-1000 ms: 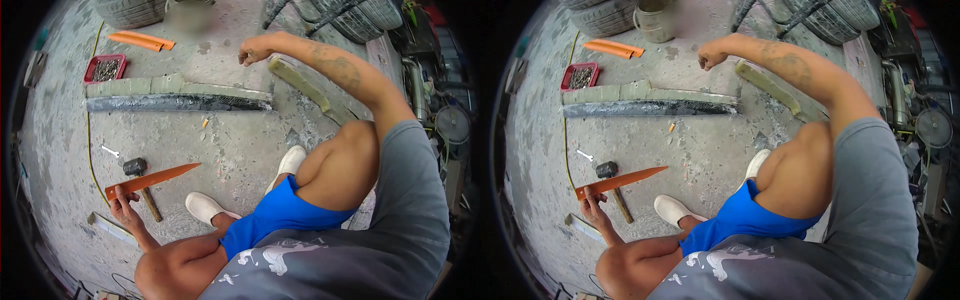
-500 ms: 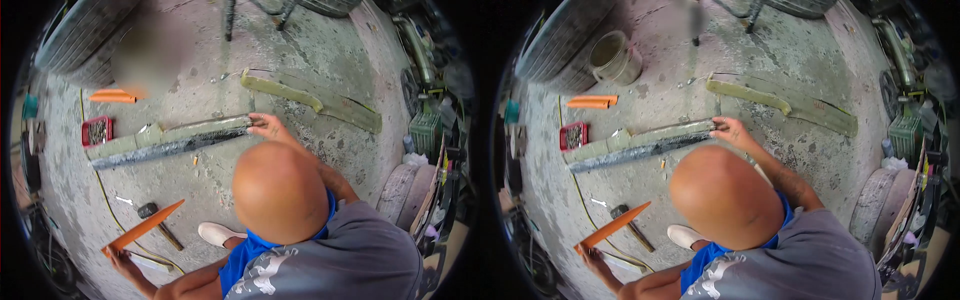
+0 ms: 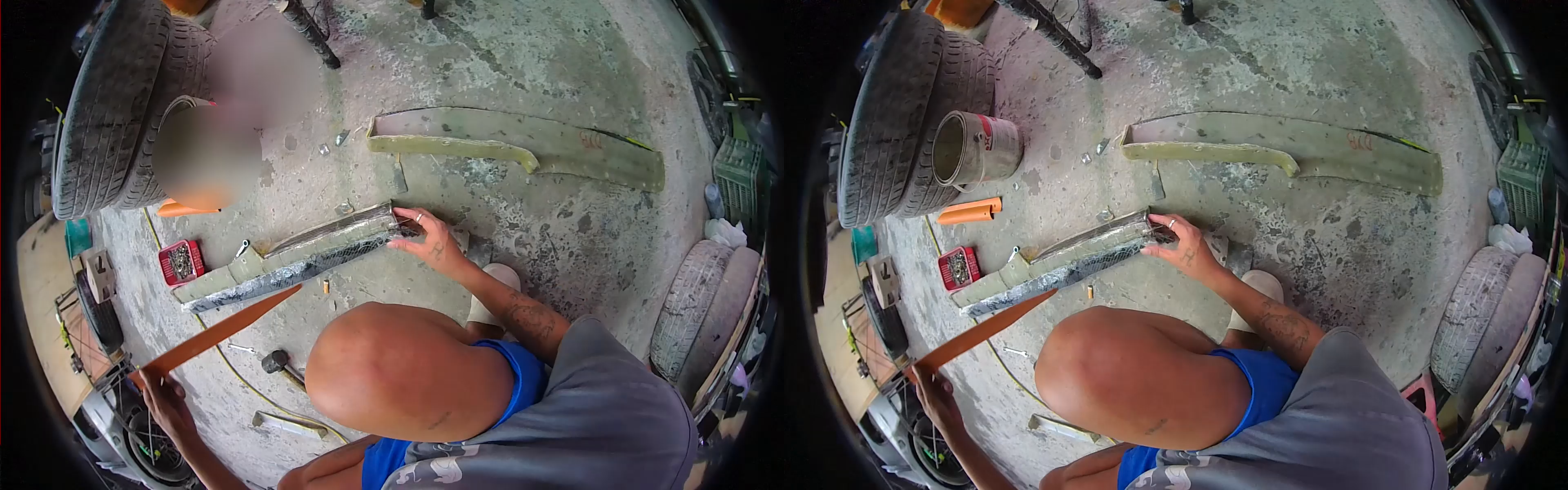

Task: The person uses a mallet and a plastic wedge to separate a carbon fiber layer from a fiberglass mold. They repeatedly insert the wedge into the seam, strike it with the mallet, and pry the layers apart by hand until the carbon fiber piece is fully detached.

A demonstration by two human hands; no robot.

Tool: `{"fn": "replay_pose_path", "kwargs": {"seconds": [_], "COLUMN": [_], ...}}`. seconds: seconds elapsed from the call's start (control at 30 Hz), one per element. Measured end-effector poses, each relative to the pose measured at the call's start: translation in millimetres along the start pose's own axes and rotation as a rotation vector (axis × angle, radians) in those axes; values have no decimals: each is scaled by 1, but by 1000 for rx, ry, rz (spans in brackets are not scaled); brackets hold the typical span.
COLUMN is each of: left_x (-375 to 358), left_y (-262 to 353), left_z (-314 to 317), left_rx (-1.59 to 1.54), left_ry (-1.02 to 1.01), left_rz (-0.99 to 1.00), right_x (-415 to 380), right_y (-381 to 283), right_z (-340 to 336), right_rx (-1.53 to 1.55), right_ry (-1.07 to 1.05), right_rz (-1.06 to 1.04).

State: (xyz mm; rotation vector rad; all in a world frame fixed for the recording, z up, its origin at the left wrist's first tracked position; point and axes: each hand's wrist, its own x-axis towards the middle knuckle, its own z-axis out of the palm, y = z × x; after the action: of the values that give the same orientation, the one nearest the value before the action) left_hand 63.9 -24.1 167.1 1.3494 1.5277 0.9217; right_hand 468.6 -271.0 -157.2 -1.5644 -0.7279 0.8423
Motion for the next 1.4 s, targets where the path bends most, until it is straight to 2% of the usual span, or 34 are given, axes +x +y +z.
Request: {"fn": "replay_pose_path", "kwargs": {"seconds": [0.03, 0.1, 0.2, 0.3, 0.5, 0.83, 0.9, 1.03, 1.13, 1.2, 1.3, 1.33, 1.4], "left_x": [-1, -5, 6, 2, -5, -16, -18, -17, -16, -15, -17, -18, -19], "left_y": [4, 13, 10, 18, 15, -14, -15, -26, -36, -40, -39, -38, -36], "left_z": [18, 51, 50, 64, 45, 6, 5, -3, -10, -15, -25, -27, -29], "left_rx": [14, 51, 75, 99, 80, 34, 34, 6, -21, -37, -30, -18, -30], "left_ry": [-68, -24, -201, -225, -224, -149, -149, -158, -130, -117, -101, -104, -99], "left_rz": [27, -10, 22, 51, 43, 25, 51, 48, 24, 37, 45, 57, 64], "right_x": [-2, -1, 6, 15, 29, 37, 42, 52, 67, 87, 108, 115, 119], "right_y": [-9, -14, -18, -18, -38, -36, -43, -57, -62, -59, -55, -53, -53], "right_z": [0, 1, 1, -4, -15, -16, -18, -6, 12, 24, 36, 40, 41], "right_rx": [-42, -73, -172, -307, -385, -294, -496, -520, -539, -634, -711, -771, -742], "right_ry": [-2, -16, -18, -112, -164, -239, -248, -253, -385, -651, -795, -853, -884], "right_rz": [13, 27, -151, -238, -324, -281, -340, -439, -352, -261, -186, -226, -196]}}
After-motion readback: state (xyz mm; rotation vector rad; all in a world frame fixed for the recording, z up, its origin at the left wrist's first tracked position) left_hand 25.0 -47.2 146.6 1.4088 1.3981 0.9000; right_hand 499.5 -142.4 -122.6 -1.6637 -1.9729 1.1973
